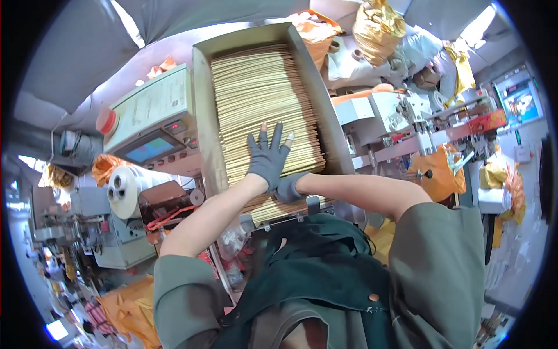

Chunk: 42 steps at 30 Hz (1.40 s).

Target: Organizing incense sticks into bundles and packaging them into plastic bags.

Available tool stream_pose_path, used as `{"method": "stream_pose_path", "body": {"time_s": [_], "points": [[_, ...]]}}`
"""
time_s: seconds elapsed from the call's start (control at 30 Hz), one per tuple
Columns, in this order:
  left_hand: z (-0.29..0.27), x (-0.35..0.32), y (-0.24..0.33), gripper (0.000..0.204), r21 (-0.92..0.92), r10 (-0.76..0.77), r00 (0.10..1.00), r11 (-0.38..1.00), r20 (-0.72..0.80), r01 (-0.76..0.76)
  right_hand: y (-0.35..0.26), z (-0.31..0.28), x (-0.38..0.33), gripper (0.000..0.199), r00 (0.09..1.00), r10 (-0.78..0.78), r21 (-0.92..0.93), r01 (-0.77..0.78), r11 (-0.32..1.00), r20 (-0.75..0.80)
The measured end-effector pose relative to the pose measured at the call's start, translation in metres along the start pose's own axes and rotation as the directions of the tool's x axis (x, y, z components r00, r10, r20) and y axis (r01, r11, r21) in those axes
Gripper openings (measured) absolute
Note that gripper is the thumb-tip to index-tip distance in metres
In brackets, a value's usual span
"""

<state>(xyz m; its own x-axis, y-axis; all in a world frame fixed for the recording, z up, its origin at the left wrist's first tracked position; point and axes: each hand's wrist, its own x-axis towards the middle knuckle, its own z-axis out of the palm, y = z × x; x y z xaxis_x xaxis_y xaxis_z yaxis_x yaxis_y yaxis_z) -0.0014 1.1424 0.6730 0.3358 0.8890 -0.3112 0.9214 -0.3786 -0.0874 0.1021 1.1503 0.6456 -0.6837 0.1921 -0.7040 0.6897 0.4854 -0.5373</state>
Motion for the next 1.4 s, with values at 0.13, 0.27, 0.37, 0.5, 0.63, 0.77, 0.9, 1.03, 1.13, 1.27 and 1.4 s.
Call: {"method": "stream_pose_path", "body": {"time_s": [0.13,0.27,0.37,0.5,0.63,0.77,0.9,1.03,1.13,1.27,1.4], "points": [[0.019,0.007,0.007,0.075,-0.027,0.025,0.980,0.999,-0.196,-0.031,0.008,0.008,0.007,0.051,0.997,-0.002,0.097,0.009,0.995,-0.071],[0.035,0.013,0.007,0.061,0.212,0.157,0.921,0.974,-0.357,-0.084,0.032,0.034,0.053,0.053,0.964,0.162,0.198,-0.120,0.973,-0.212],[0.036,0.019,0.005,0.061,0.174,0.197,0.888,0.976,-0.416,-0.135,0.048,0.044,0.081,0.050,0.948,0.169,0.224,-0.109,0.968,-0.269],[0.031,0.026,0.002,0.067,0.232,0.197,0.839,0.969,-0.507,-0.087,0.049,0.051,0.086,0.040,0.767,0.188,0.207,-0.073,0.976,-0.613],[0.019,0.027,-0.002,0.061,0.093,0.064,0.890,0.995,-0.451,-0.025,0.043,0.033,0.083,0.038,0.884,0.261,0.317,-0.138,0.938,-0.389],[0.011,0.031,-0.007,0.067,0.150,0.068,0.862,0.989,-0.501,0.009,0.038,0.023,0.080,0.030,0.868,0.173,0.223,-0.074,0.972,-0.466],[-0.005,0.042,-0.018,0.088,0.230,0.065,0.841,0.971,-0.537,0.071,0.038,0.005,0.083,0.032,0.776,0.179,0.262,-0.019,0.965,-0.604],[-0.014,0.044,-0.022,0.075,0.106,0.040,0.884,0.994,-0.467,0.011,0.036,-0.019,0.056,0.031,0.860,0.035,0.008,-0.036,0.999,-0.509],[0.011,0.046,-0.029,0.078,0.180,0.067,0.865,0.983,-0.498,0.027,0.026,-0.016,0.060,0.031,0.847,0.000,-0.023,-0.014,1.000,-0.531],[0.006,0.040,-0.020,0.086,0.080,0.071,0.880,0.996,-0.469,-0.037,0.031,-0.018,0.064,0.031,0.823,-0.016,-0.023,0.004,1.000,-0.567],[0.010,0.038,-0.022,0.090,0.088,0.022,0.902,0.996,-0.431,0.018,0.033,-0.011,0.065,0.031,0.795,-0.002,0.012,0.012,1.000,-0.607]]}}
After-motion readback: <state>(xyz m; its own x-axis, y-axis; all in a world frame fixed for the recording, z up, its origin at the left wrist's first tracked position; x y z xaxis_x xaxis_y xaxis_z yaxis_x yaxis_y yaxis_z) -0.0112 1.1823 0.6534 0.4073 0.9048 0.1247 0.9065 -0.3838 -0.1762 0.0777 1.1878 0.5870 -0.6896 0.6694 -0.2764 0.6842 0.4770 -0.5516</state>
